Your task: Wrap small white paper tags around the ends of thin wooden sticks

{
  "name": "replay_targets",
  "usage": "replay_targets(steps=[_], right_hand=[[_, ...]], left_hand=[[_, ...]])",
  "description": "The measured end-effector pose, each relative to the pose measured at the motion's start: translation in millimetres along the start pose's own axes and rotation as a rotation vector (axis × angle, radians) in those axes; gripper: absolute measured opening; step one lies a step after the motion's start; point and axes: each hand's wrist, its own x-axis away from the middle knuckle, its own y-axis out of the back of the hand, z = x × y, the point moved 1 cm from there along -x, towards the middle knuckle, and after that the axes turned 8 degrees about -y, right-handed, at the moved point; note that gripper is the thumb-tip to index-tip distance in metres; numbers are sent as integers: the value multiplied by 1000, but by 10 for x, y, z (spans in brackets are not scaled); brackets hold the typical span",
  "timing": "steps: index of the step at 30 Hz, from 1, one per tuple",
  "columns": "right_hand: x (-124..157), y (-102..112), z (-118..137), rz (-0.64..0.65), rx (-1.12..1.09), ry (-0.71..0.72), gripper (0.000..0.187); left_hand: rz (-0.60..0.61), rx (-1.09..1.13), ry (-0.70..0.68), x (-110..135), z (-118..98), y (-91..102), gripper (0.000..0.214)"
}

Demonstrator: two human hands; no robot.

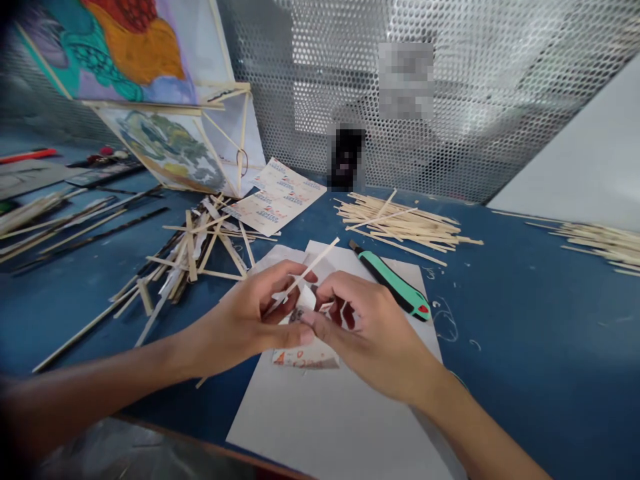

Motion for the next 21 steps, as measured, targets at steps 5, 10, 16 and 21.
replay_targets(steps=[5,10,16,21], right_hand=[[14,-19,-26,105,-199,42,19],[23,114,-83,110,-235,157,13],[76,118,-111,99,-216,67,14],[60,-22,15,77,-554,-254,29]], left_hand=[[-37,-12,-37,67,-38,-13,31],[-21,203,-59,44,3,10,15],[-125,73,-88,-11,-9,69,12],[-172,-246,-109,57,-19,34,14]])
